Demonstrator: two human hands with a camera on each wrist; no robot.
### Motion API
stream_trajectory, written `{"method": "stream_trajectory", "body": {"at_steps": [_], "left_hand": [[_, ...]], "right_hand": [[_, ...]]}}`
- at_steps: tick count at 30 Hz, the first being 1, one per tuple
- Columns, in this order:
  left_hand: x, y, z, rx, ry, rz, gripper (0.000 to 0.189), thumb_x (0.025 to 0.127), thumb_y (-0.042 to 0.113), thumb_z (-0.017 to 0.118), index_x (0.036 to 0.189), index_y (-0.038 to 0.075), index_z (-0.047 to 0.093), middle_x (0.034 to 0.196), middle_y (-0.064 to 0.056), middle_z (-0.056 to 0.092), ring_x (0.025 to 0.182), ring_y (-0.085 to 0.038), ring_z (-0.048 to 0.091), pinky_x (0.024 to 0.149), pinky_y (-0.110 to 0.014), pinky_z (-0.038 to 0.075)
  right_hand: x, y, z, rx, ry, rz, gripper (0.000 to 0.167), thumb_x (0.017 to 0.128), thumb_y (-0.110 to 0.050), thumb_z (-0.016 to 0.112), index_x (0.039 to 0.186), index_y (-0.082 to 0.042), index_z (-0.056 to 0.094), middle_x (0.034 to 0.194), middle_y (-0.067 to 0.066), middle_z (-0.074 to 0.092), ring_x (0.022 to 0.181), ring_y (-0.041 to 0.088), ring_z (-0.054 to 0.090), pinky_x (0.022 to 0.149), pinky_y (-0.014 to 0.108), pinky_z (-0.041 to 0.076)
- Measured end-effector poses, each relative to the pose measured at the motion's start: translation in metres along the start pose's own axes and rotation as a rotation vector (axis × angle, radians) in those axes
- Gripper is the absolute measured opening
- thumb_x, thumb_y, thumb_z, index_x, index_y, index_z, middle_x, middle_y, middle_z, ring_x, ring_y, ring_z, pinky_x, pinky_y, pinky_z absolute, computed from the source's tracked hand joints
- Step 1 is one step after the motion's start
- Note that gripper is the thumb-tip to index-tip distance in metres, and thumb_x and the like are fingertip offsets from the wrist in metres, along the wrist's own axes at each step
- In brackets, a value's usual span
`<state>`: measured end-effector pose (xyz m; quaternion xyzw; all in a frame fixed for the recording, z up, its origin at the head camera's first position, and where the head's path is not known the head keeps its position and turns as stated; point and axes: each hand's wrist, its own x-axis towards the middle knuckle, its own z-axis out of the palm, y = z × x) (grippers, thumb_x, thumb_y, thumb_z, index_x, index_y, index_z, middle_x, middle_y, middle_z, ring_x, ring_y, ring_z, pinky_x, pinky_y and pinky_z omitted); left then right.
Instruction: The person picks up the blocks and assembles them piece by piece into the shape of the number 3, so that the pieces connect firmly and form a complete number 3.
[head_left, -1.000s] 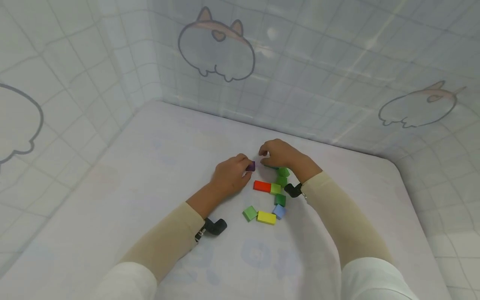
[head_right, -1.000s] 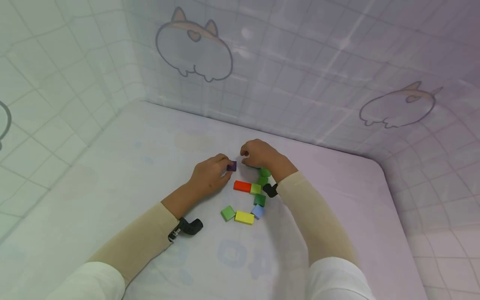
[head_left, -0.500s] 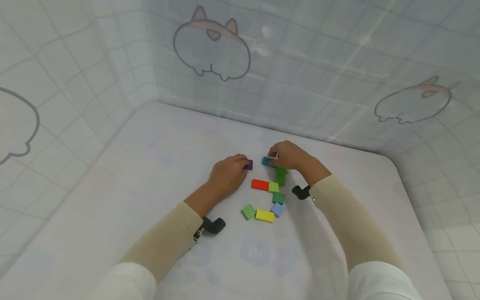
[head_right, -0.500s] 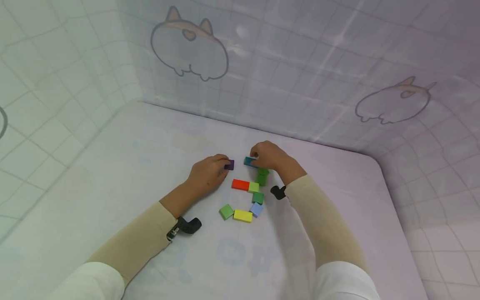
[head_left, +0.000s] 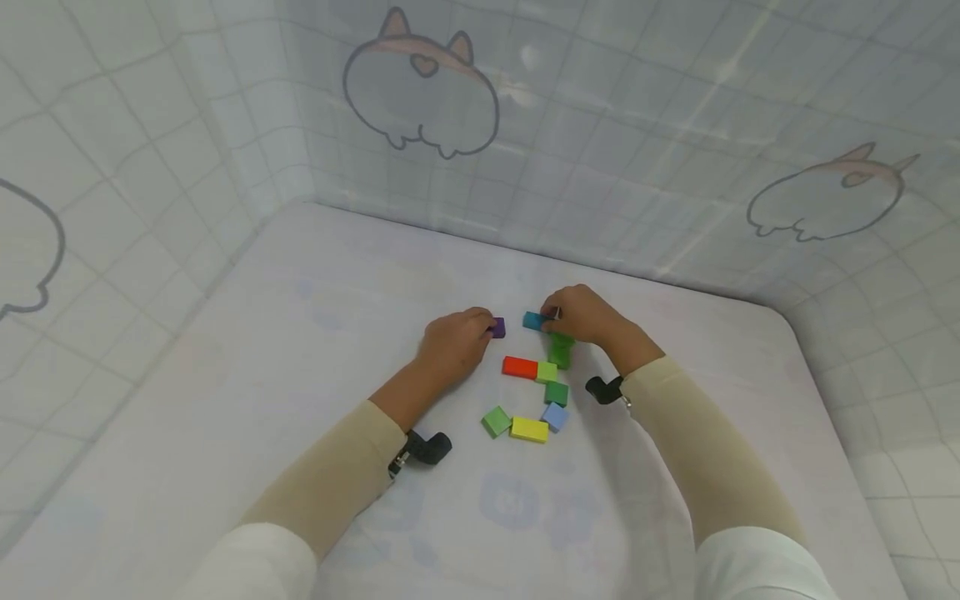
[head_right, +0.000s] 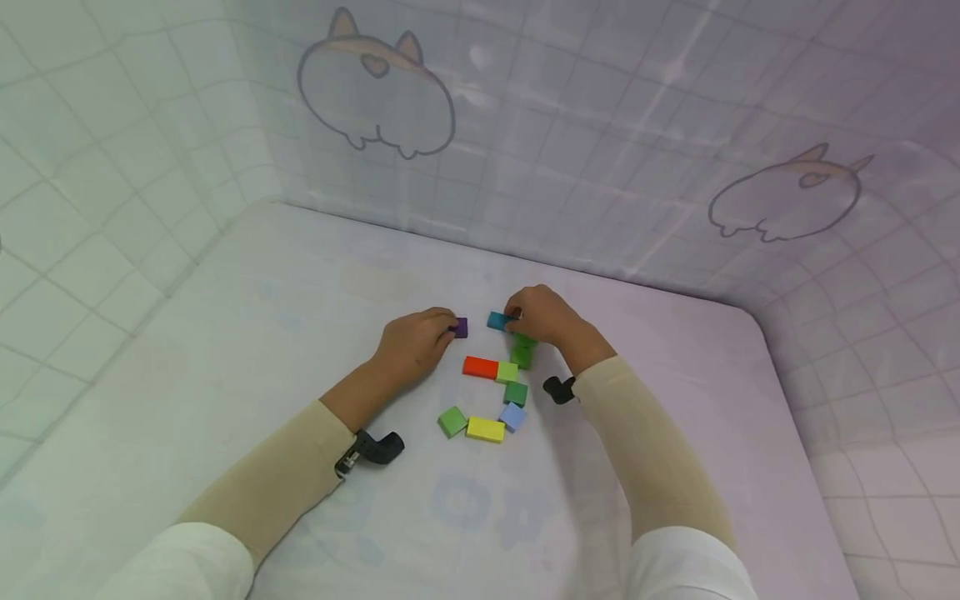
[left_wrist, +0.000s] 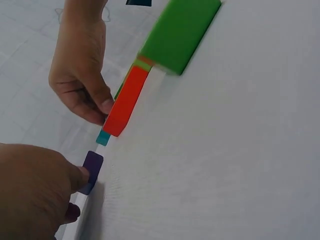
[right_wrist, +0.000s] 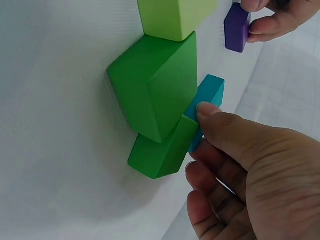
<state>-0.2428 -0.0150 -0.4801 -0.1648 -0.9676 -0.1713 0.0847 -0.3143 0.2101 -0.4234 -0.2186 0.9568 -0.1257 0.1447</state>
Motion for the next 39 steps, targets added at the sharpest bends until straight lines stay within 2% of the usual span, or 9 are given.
{"method": "stream_trajectory", "body": {"at_steps": [8, 16, 25, 32, 36, 39], "left_hand": [[0.009, 0.003, -0.003, -0.006, -0.028, -0.041, 0.031, 0.094, 0.025, 0.070, 0.123, 0.013, 0.069, 0.119, -0.001, 0.069, 0.104, -0.017, 0.066, 0.090, -0.036, 0.056], [0.025, 0.003, -0.010, -0.045, -0.110, -0.154, 0.031, 0.093, 0.024, 0.071, 0.121, 0.011, 0.070, 0.114, -0.003, 0.071, 0.097, -0.019, 0.065, 0.088, -0.038, 0.056], [0.037, 0.000, -0.014, -0.033, -0.151, -0.136, 0.019, 0.091, 0.021, 0.073, 0.106, 0.009, 0.074, 0.095, -0.001, 0.066, 0.082, -0.016, 0.060, 0.076, -0.032, 0.055], [0.044, 0.004, -0.021, 0.046, -0.203, -0.122, 0.018, 0.092, 0.020, 0.072, 0.108, 0.011, 0.073, 0.097, 0.000, 0.067, 0.088, -0.017, 0.064, 0.075, -0.034, 0.055], [0.049, 0.006, -0.027, 0.091, -0.229, -0.093, 0.019, 0.093, 0.021, 0.070, 0.109, 0.010, 0.072, 0.095, 0.000, 0.067, 0.086, -0.017, 0.065, 0.074, -0.036, 0.057], [0.051, 0.006, -0.029, 0.093, -0.246, -0.099, 0.019, 0.094, 0.022, 0.069, 0.108, 0.009, 0.072, 0.093, 0.000, 0.066, 0.083, -0.016, 0.063, 0.073, -0.035, 0.056]], "right_hand": [[0.000, -0.004, -0.001, 0.019, -0.004, 0.018, 0.027, 0.090, -0.016, 0.075, 0.116, -0.008, 0.073, 0.109, 0.007, 0.070, 0.098, 0.022, 0.061, 0.088, 0.035, 0.055], [0.008, -0.009, 0.000, 0.037, -0.017, -0.031, 0.024, 0.089, -0.015, 0.075, 0.112, -0.008, 0.075, 0.108, 0.006, 0.072, 0.098, 0.021, 0.063, 0.091, 0.037, 0.054], [0.015, -0.015, 0.000, 0.016, -0.017, -0.013, 0.024, 0.088, -0.016, 0.076, 0.111, -0.008, 0.075, 0.105, 0.006, 0.072, 0.097, 0.020, 0.064, 0.090, 0.035, 0.054], [0.016, -0.017, -0.001, -0.002, -0.026, -0.004, 0.025, 0.088, -0.016, 0.077, 0.112, -0.009, 0.075, 0.107, 0.005, 0.072, 0.097, 0.020, 0.064, 0.090, 0.036, 0.054], [0.017, -0.018, -0.003, -0.003, -0.026, 0.009, 0.025, 0.088, -0.016, 0.077, 0.113, -0.009, 0.075, 0.107, 0.005, 0.072, 0.097, 0.020, 0.064, 0.091, 0.036, 0.054], [0.018, -0.020, -0.003, 0.010, -0.039, 0.015, 0.026, 0.089, -0.016, 0.076, 0.114, -0.009, 0.074, 0.108, 0.005, 0.071, 0.098, 0.020, 0.064, 0.092, 0.036, 0.054]]}}
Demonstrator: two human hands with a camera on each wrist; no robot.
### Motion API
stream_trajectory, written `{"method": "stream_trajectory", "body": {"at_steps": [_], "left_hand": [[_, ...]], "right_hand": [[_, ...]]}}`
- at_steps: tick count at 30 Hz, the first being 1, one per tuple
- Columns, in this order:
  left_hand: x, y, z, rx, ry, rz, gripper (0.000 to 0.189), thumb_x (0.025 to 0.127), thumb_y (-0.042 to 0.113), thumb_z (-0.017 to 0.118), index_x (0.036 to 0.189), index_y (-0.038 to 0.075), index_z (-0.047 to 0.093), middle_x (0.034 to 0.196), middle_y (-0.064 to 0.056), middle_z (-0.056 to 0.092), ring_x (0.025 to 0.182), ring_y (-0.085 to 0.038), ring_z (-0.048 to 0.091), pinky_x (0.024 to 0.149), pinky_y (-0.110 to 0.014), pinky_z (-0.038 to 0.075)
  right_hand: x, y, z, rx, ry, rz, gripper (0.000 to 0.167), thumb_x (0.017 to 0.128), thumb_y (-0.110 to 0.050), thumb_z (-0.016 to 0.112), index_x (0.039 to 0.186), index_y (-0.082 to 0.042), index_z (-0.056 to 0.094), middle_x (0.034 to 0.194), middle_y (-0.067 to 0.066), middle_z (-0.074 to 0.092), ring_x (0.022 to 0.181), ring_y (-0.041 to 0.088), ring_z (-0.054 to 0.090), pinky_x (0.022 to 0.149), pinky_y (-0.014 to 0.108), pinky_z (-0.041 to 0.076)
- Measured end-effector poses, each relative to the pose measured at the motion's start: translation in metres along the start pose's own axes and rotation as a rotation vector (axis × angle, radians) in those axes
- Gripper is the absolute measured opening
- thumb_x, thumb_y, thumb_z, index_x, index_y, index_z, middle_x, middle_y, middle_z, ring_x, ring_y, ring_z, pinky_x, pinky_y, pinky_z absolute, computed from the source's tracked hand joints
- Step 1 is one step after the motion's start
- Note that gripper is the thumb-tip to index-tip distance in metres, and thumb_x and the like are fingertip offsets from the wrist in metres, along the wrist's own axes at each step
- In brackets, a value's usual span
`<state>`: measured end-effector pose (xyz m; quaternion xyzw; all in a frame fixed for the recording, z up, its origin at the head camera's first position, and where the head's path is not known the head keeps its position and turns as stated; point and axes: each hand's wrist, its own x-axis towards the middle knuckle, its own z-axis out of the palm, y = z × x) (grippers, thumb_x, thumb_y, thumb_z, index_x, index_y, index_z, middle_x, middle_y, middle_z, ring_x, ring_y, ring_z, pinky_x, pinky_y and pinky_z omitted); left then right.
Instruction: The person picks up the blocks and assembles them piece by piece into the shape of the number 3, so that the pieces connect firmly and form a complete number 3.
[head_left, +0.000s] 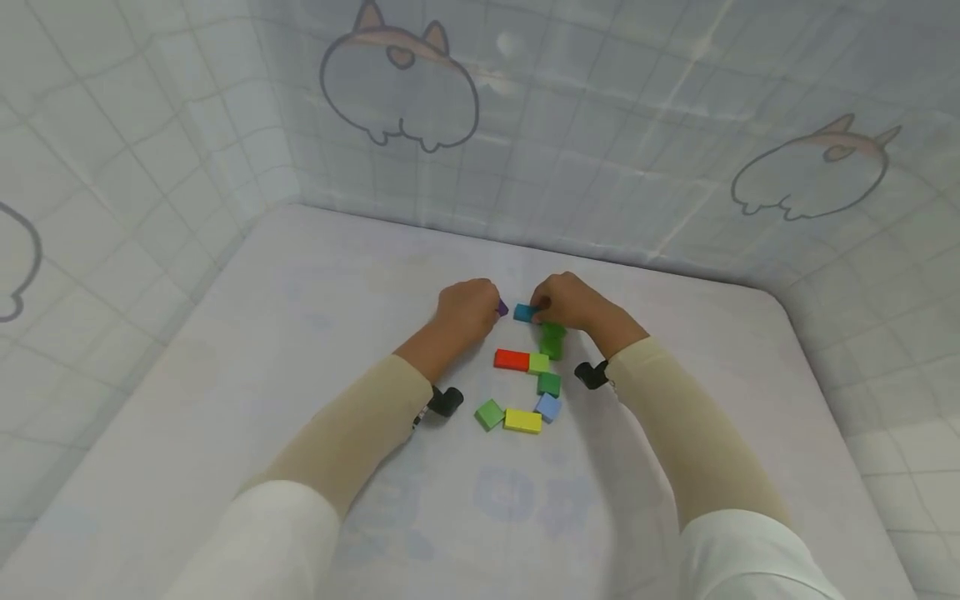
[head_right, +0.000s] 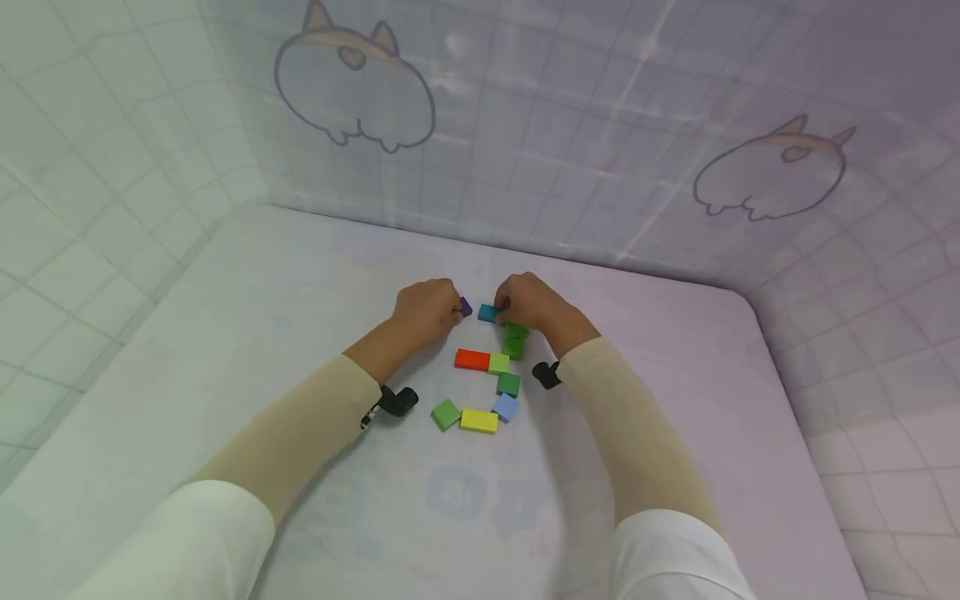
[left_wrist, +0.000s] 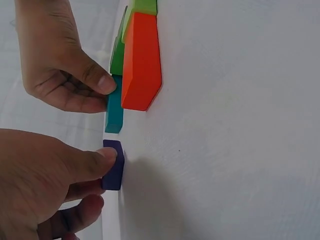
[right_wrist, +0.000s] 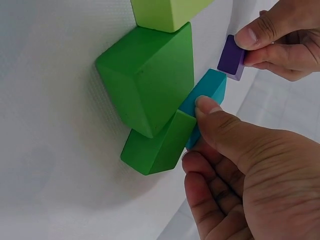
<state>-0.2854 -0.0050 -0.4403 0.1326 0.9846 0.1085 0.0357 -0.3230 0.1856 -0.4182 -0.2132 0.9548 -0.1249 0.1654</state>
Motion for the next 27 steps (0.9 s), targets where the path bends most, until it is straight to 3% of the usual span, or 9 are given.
{"method": "stream_trajectory", "body": {"at_steps": [5, 13, 27], "left_hand": [[0.001, -0.002, 0.002, -0.011, -0.004, -0.019, 0.018, 0.094, 0.023, 0.070, 0.106, 0.009, 0.073, 0.092, 0.000, 0.065, 0.082, -0.016, 0.061, 0.072, -0.033, 0.055], [0.004, -0.004, 0.007, -0.014, -0.009, 0.013, 0.021, 0.094, 0.022, 0.070, 0.110, 0.008, 0.072, 0.095, -0.001, 0.066, 0.082, -0.016, 0.060, 0.075, -0.033, 0.056], [0.001, -0.012, 0.010, -0.067, 0.003, 0.018, 0.015, 0.093, 0.022, 0.072, 0.101, 0.011, 0.077, 0.091, 0.000, 0.066, 0.080, -0.017, 0.058, 0.077, -0.030, 0.054]], "right_hand": [[0.002, -0.003, 0.001, 0.001, -0.005, -0.007, 0.025, 0.089, -0.016, 0.076, 0.113, -0.009, 0.075, 0.108, 0.005, 0.071, 0.098, 0.020, 0.063, 0.092, 0.036, 0.054], [0.004, -0.001, 0.002, 0.013, -0.005, -0.012, 0.026, 0.090, -0.017, 0.075, 0.114, -0.010, 0.074, 0.109, 0.005, 0.071, 0.100, 0.020, 0.063, 0.091, 0.036, 0.054], [0.005, -0.005, 0.009, 0.026, 0.010, -0.042, 0.025, 0.089, -0.016, 0.076, 0.113, -0.009, 0.074, 0.109, 0.005, 0.072, 0.100, 0.021, 0.063, 0.092, 0.036, 0.054]]}}
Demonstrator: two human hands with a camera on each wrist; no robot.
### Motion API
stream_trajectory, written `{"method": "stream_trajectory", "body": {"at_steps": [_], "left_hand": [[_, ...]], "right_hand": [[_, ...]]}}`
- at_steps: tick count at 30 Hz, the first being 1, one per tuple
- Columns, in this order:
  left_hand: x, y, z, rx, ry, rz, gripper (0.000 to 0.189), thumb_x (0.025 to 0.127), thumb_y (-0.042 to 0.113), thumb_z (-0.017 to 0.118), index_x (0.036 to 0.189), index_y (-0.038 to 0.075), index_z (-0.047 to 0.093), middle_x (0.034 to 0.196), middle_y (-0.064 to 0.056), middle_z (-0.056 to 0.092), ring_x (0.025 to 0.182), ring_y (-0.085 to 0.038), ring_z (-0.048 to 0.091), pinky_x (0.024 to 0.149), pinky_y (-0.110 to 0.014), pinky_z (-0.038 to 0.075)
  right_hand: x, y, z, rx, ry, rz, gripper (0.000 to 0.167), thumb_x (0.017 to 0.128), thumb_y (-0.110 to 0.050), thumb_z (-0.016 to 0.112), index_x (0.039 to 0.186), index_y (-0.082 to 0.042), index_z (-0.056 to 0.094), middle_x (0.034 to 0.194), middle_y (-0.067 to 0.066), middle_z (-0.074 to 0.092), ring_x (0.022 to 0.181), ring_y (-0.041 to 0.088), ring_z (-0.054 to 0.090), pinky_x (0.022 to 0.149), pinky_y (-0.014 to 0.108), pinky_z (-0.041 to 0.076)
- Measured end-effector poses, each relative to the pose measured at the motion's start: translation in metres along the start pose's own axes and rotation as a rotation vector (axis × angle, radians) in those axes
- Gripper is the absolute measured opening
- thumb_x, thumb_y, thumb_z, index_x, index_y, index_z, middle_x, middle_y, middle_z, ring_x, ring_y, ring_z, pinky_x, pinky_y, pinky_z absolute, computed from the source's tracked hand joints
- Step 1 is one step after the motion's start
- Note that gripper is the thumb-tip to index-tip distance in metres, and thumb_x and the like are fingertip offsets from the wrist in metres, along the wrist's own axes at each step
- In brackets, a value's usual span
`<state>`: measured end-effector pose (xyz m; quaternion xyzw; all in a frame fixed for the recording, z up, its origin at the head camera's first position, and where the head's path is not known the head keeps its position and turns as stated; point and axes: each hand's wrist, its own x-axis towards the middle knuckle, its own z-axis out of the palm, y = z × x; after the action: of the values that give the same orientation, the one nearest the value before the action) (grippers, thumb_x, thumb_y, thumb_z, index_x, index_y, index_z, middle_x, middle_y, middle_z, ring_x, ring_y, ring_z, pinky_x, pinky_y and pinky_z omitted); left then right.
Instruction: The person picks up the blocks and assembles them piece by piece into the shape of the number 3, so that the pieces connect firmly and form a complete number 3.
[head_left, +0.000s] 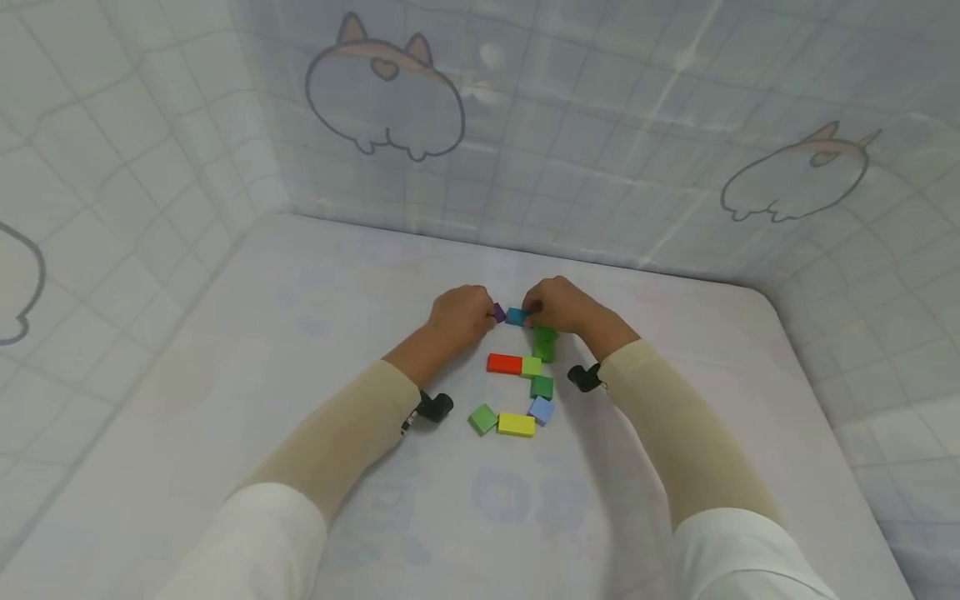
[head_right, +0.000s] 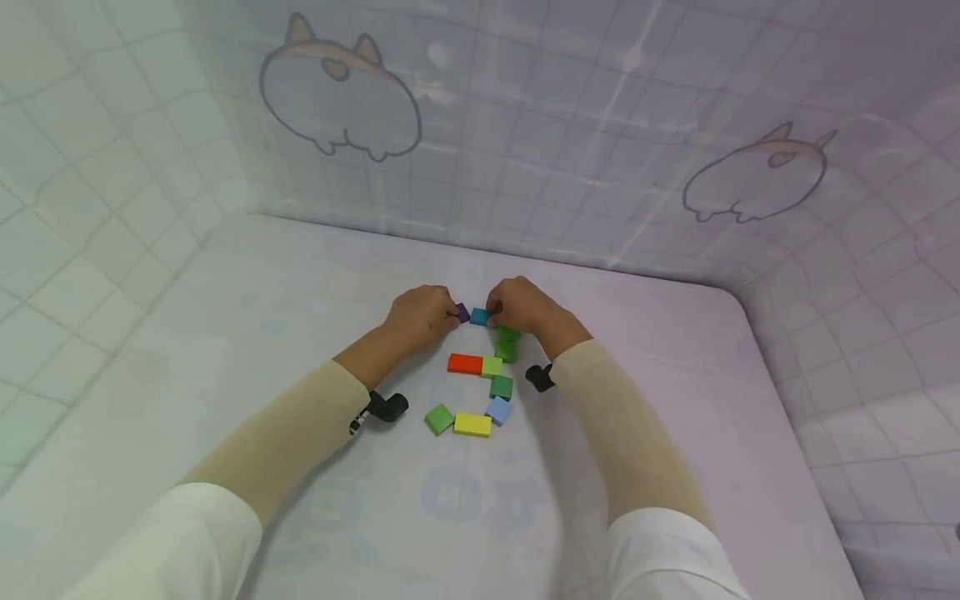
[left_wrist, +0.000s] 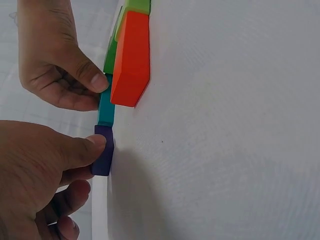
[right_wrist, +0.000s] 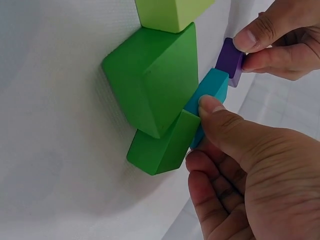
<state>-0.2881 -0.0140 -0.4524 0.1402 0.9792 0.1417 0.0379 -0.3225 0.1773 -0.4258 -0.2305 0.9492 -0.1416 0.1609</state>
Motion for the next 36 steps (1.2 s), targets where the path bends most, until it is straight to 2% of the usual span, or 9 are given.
{"method": "stream_trajectory", "body": {"at_steps": [4, 13, 21, 29, 36], "left_hand": [[-0.002, 0.002, -0.002, -0.010, 0.010, 0.008, 0.015, 0.093, 0.021, 0.071, 0.101, 0.011, 0.078, 0.095, 0.000, 0.068, 0.081, -0.016, 0.059, 0.079, -0.030, 0.054], [-0.004, 0.003, -0.002, -0.012, 0.008, 0.010, 0.018, 0.094, 0.022, 0.070, 0.108, 0.013, 0.077, 0.102, 0.000, 0.069, 0.087, -0.015, 0.060, 0.084, -0.032, 0.054], [-0.005, 0.002, 0.000, -0.026, 0.029, 0.022, 0.020, 0.095, 0.022, 0.069, 0.113, 0.016, 0.075, 0.101, 0.001, 0.068, 0.087, -0.014, 0.060, 0.082, -0.033, 0.054], [-0.005, -0.001, 0.005, -0.019, 0.001, 0.052, 0.052, 0.094, 0.027, 0.068, 0.143, 0.017, 0.053, 0.130, -0.007, 0.060, 0.109, -0.020, 0.061, 0.094, -0.042, 0.053], [-0.008, -0.007, 0.010, -0.042, -0.010, 0.028, 0.064, 0.092, 0.035, 0.068, 0.149, 0.019, 0.043, 0.140, -0.007, 0.053, 0.119, -0.023, 0.059, 0.098, -0.045, 0.051]], "right_hand": [[-0.001, 0.000, 0.000, -0.019, 0.017, -0.020, 0.024, 0.089, -0.017, 0.076, 0.111, -0.008, 0.075, 0.106, 0.005, 0.072, 0.099, 0.020, 0.064, 0.091, 0.036, 0.054], [-0.002, 0.000, -0.001, -0.003, 0.007, -0.008, 0.024, 0.089, -0.016, 0.076, 0.111, -0.008, 0.075, 0.107, 0.005, 0.072, 0.100, 0.020, 0.063, 0.092, 0.036, 0.053], [-0.004, -0.001, -0.001, -0.011, 0.010, -0.008, 0.024, 0.089, -0.016, 0.076, 0.112, -0.008, 0.075, 0.107, 0.005, 0.072, 0.100, 0.020, 0.064, 0.092, 0.036, 0.053], [-0.007, 0.001, 0.003, -0.017, 0.018, 0.001, 0.025, 0.090, -0.018, 0.075, 0.113, -0.009, 0.074, 0.107, 0.005, 0.071, 0.099, 0.020, 0.062, 0.092, 0.035, 0.054], [-0.015, 0.005, 0.001, 0.016, 0.048, -0.008, 0.035, 0.090, -0.026, 0.074, 0.121, -0.009, 0.071, 0.116, 0.006, 0.070, 0.108, 0.022, 0.062, 0.095, 0.040, 0.052]]}}
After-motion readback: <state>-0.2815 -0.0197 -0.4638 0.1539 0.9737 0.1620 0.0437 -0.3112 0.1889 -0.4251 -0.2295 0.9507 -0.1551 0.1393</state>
